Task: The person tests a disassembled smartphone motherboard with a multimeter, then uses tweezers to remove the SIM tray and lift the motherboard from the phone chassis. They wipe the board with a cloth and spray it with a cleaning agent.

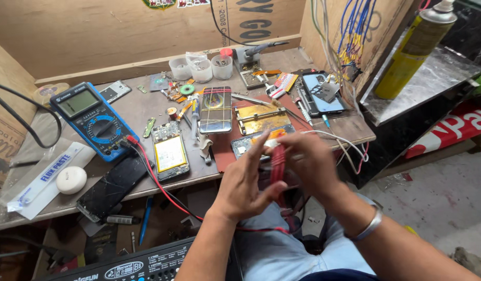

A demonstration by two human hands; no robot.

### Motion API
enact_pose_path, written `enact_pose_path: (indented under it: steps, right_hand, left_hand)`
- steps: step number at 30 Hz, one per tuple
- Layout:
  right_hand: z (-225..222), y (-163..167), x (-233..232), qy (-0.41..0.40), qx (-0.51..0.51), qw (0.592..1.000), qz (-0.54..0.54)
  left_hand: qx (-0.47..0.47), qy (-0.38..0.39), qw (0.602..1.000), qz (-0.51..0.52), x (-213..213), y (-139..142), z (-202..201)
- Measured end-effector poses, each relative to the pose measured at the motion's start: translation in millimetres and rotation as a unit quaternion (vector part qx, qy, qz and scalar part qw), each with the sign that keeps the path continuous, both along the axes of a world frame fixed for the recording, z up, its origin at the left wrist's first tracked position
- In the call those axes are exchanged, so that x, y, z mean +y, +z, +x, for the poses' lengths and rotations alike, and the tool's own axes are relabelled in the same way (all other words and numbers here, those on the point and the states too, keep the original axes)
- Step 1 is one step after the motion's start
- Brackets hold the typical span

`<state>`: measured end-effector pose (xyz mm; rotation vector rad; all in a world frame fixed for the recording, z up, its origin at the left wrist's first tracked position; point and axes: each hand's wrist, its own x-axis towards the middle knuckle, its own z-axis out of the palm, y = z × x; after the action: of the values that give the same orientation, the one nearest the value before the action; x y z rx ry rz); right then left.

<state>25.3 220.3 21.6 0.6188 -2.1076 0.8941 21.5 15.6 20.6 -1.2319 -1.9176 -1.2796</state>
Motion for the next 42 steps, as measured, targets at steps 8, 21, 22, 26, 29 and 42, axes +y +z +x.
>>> enact_pose_path:
  steps: [8,21,22,26,29,42]
  right_hand:
    - [19.2,-32.9,62.4,0.101,0.133,0.942,-0.291]
    - [12.0,-42.2,44.9,0.181,-0.144,0.941,-0.248]
    - [7.4,-39.8,41.7,0.197,-0.162,0.936,-0.243]
    - [-13.1,-26.9,27.9,0.245,-0.208,0.914,-0.246]
    - [-29.8,-13.2,20.4,0.214,-0.243,0.916,-0.238]
    - [-58.4,-11.7,12.2,0.199,-0.131,0.969,-0.061]
  left_hand:
    - [0.008,0.211,0.972,0.099,-14.0,-5.9,-15.1]
    - [0.008,0.281,0.959,0.045,-12.3,-9.4,-8.3]
    - [-0.012,0.259,0.964,0.057,-12.0,-11.1,-10.2]
    - [-0.056,0.216,0.966,0.128,-7.4,-19.8,-16.4]
    - [-0.073,0.173,0.964,0.190,-8.8,-22.1,-23.2]
    - [-0.101,0.201,0.961,0.160,-9.7,-20.3,-22.1]
